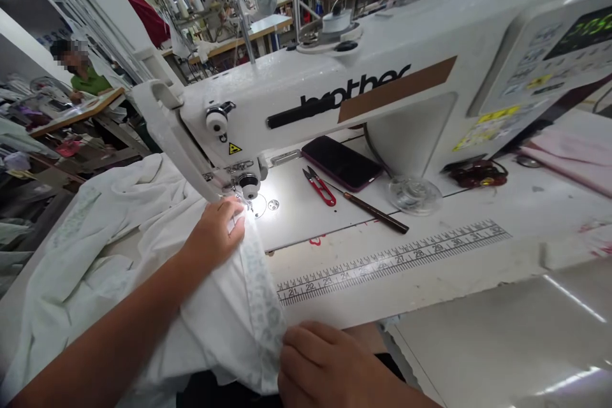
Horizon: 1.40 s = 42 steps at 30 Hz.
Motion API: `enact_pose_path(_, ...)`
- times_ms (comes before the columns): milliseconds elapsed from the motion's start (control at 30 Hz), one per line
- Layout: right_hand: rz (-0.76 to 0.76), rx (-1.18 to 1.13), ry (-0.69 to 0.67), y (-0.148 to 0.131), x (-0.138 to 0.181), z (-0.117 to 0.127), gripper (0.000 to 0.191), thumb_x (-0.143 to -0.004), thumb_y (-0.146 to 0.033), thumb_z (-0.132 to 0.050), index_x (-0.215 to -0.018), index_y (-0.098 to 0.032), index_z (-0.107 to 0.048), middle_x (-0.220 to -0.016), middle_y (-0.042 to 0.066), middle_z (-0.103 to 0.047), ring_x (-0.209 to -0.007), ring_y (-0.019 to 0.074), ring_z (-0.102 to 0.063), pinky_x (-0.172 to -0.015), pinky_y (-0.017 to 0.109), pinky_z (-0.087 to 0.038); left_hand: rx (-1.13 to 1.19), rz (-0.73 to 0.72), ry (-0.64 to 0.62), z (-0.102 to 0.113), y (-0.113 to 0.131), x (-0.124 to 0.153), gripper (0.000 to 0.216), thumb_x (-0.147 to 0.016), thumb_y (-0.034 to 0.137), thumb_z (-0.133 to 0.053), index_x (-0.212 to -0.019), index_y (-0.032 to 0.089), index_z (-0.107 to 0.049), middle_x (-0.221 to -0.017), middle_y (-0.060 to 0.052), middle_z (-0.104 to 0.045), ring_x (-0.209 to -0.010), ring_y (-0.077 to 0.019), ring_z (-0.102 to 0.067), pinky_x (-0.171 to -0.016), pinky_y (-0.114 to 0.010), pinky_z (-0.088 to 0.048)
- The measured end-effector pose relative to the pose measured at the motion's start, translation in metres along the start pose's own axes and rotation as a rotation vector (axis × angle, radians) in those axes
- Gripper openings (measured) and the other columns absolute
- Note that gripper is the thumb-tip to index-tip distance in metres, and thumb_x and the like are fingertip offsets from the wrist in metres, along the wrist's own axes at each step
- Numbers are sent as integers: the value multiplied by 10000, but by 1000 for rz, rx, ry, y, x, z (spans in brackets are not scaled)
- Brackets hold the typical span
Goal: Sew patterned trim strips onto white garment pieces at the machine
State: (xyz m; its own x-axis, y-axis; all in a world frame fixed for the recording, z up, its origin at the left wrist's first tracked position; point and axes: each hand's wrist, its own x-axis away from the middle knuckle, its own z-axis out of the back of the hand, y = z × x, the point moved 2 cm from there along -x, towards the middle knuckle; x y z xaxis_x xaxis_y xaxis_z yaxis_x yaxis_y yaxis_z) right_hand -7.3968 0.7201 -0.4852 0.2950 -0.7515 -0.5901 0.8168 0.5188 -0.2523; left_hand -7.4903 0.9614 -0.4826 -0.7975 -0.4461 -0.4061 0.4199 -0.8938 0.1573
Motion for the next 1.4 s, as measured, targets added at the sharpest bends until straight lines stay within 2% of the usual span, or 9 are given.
enact_pose_path(100, -67, 30, 79, 4, 4, -14, 258, -976, -99, -436, -865, -169, -659, -898, 14, -674, -956, 157, -592, -940, 286, -475, -44, -15, 30, 2, 0, -2, 94, -893, 156, -501, -973, 173, -546, -1062, -114, -657, -1000, -261, -626, -1009, -544, -440)
enact_pose_path(200, -41, 50, 71, 3, 9, -24, 207, -954, -125, -492, -844, -169, -661, -923, 13, -668, -989, 168, -583, -1035, 306, -432, 2, 0, 5, 10, 21, 6, 147, -932, 167, -442, -1037, 142, -542, -1120, -154, -638, -1100, -272, -598, -1017, -538, -454)
enact_pose_path(367, 18, 106, 30, 1, 12, -22, 168, -934, -133, -515, -888, -169, -673, -906, 17, -670, -969, 181, -609, -1082, 331, -410, -29, -7, -240, 14, 61, 35, 533, -992, 377, -386, -1419, 67, -314, -1501, -233, -380, -1426, -342, -312, -1101, -666, -308)
enact_pose_path(533, 38, 115, 55, 1, 9, -18, 159, -916, -102, -528, -871, -157, -671, -838, 19, -675, -908, 169, -636, -1026, 309, -461, -144, 65, -321, 13, 58, 56, 617, -1003, 418, -339, -1489, 65, -197, -1551, -224, -290, -1463, -331, -231, -1123, -690, -234)
enact_pose_path(700, 0, 67, 75, 5, 4, -8, 279, -981, -124, -428, -888, -178, -685, -859, 3, -713, -928, 146, -663, -971, 248, -504, -117, 90, -275, 14, 58, 58, 512, -990, 377, -379, -1391, 63, -331, -1524, -247, -335, -1458, -330, -244, -1129, -668, -249)
enact_pose_path(933, 55, -45, -92, 23, -18, 19, 415, -1015, -116, -295, -954, -152, -704, -975, 37, -743, -1021, 133, -657, -1072, 235, -429, -70, 97, -228, 8, 43, 41, 417, -948, 323, -450, -1290, 94, -382, -1497, -255, -379, -1443, -332, -288, -1142, -660, -222)
enact_pose_path(1067, 95, 15, -159, 37, -22, 16, 372, -1023, -171, -322, -1055, -159, -693, -1108, 44, -722, -1132, 164, -610, -1070, 300, -437, -49, 106, -222, 2, 24, 25, 456, -923, 313, -481, -1308, 98, -365, -1479, -246, -406, -1428, -336, -320, -1152, -651, -202)
enact_pose_path(1233, 110, 144, -177, 49, -28, 12, 424, -1025, -211, -277, -1069, -186, -698, -1202, -5, -691, -1145, 174, -573, -1061, 323, -424, -28, 111, -156, 4, 8, 5, 341, -891, 289, -562, -1172, 116, -474, -1286, -206, -562, -1304, -349, -463, -1107, -627, -307)
enact_pose_path(1400, 129, 178, -214, 64, -44, 8, 445, -1004, -176, -264, -1084, -134, -699, -1143, 42, -706, -1076, 185, -586, -1012, 318, -455, 121, -127, -94, 26, 32, 16, 58, -906, 154, -509, -863, 168, -544, -1019, -101, -625, -1040, -246, -574, -964, -477, -479)
